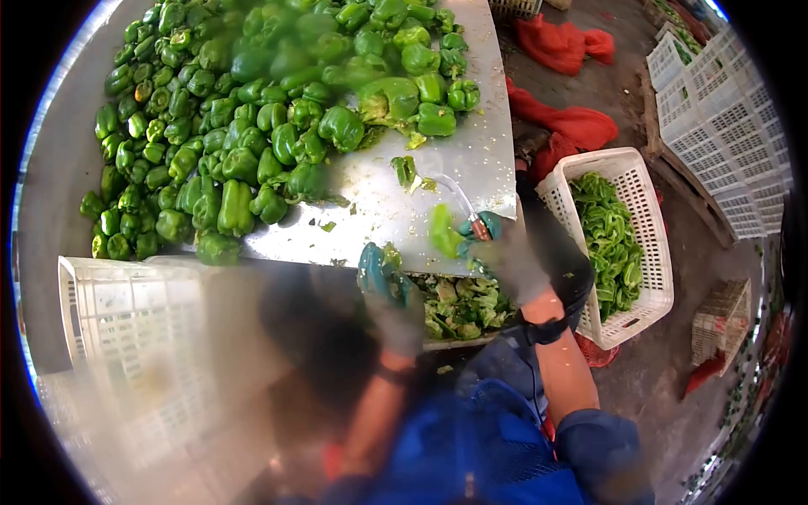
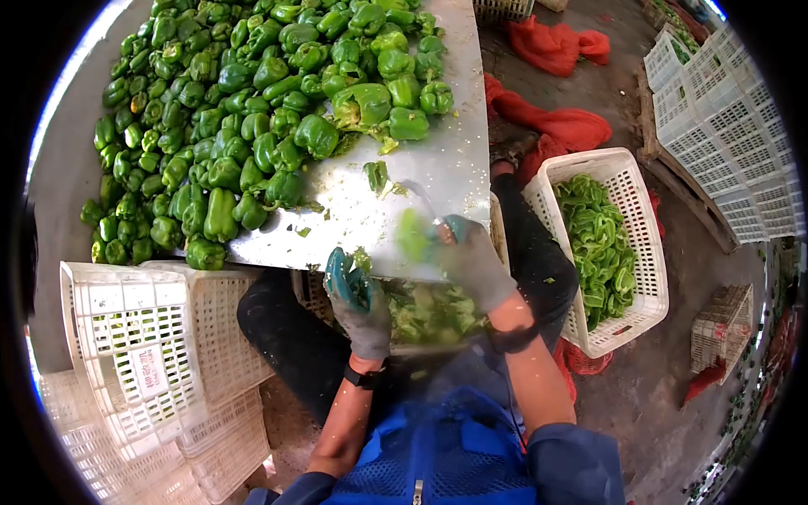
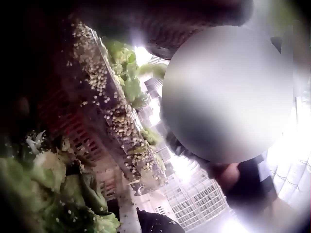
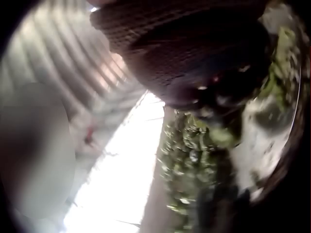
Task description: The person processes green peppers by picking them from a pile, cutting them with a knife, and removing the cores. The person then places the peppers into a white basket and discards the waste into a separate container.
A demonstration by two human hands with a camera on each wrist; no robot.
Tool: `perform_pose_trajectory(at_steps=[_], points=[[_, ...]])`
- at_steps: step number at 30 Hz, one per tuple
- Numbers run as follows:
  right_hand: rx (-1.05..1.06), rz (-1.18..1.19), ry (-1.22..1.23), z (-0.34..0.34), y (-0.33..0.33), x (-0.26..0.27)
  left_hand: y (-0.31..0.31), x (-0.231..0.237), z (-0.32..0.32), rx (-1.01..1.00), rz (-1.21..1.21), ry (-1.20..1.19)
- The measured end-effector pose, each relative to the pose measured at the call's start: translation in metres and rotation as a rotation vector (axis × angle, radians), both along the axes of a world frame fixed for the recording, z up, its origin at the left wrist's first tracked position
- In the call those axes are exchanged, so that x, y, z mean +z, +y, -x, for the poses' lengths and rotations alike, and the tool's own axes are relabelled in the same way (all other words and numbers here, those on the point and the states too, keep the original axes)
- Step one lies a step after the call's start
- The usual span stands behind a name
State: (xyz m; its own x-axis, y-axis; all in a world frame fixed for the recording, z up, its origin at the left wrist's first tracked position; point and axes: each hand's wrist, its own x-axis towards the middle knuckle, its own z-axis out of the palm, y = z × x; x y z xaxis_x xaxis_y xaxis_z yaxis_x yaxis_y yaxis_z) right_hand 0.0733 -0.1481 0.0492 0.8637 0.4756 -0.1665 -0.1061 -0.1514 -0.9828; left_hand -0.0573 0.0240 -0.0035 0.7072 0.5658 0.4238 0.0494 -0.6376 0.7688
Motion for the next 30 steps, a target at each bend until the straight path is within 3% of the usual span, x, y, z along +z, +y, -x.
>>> perform_pose_trajectory(at_steps=[1,2,3,4,5,7,9,12,13,16,17,19,21,22,23,25,29,30], points=[[-0.036,0.097,-0.391,-0.006,-0.001,-0.045,0.0,0.001,-0.001,-0.001,0.006,0.001],[-0.034,0.101,-0.39,-0.005,0.0,-0.037,0.002,0.001,0.0,-0.019,-0.019,0.02],[-0.083,0.017,-0.059,-0.003,0.001,-0.019,0.002,0.003,0.0,-0.029,-0.044,0.042],[-0.13,-0.065,0.281,0.001,0.002,-0.008,0.0,0.013,0.0,-0.085,0.143,0.064],[-0.127,-0.061,0.292,0.005,0.001,-0.005,-0.002,0.009,0.001,-0.08,0.145,0.076],[0.01,0.068,0.101,0.006,-0.002,0.002,-0.003,0.012,-0.01,-0.197,0.865,0.054],[0.056,0.043,0.144,0.012,-0.006,0.02,-0.003,0.017,-0.006,-0.271,0.97,0.092],[0.096,-0.044,0.263,0.021,-0.011,0.03,0.003,0.005,-0.004,-0.541,1.334,0.095],[0.088,-0.104,0.341,0.024,-0.012,0.031,0.003,0.003,-0.002,-0.544,1.333,0.096],[0.033,-0.064,0.271,0.029,-0.017,0.018,0.0,0.006,-0.001,-0.555,1.306,0.084],[0.032,-0.066,0.268,0.034,-0.017,0.017,-0.001,0.01,-0.001,-0.611,1.192,0.1],[-0.134,-0.258,0.341,0.045,-0.011,0.023,-0.004,0.014,-0.001,-0.67,1.071,0.112],[-0.165,-0.301,0.387,0.053,-0.01,0.038,-0.006,0.014,0.003,-0.679,0.436,0.256],[-0.196,-0.342,0.439,0.057,-0.01,0.043,-0.012,0.017,0.002,-0.644,0.204,0.178],[-0.199,-0.348,0.433,0.061,-0.011,0.044,-0.018,0.015,0.004,-0.648,0.198,0.174],[-0.172,-0.342,0.566,0.069,-0.013,0.045,-0.03,0.013,0.011,-0.389,0.147,0.163],[-0.181,-0.145,0.398,0.082,-0.011,0.057,-0.039,0.019,0.014,-0.332,0.315,0.123],[-0.178,-0.148,0.394,0.084,-0.014,0.046,-0.038,0.022,0.015,-0.331,0.753,0.126]])
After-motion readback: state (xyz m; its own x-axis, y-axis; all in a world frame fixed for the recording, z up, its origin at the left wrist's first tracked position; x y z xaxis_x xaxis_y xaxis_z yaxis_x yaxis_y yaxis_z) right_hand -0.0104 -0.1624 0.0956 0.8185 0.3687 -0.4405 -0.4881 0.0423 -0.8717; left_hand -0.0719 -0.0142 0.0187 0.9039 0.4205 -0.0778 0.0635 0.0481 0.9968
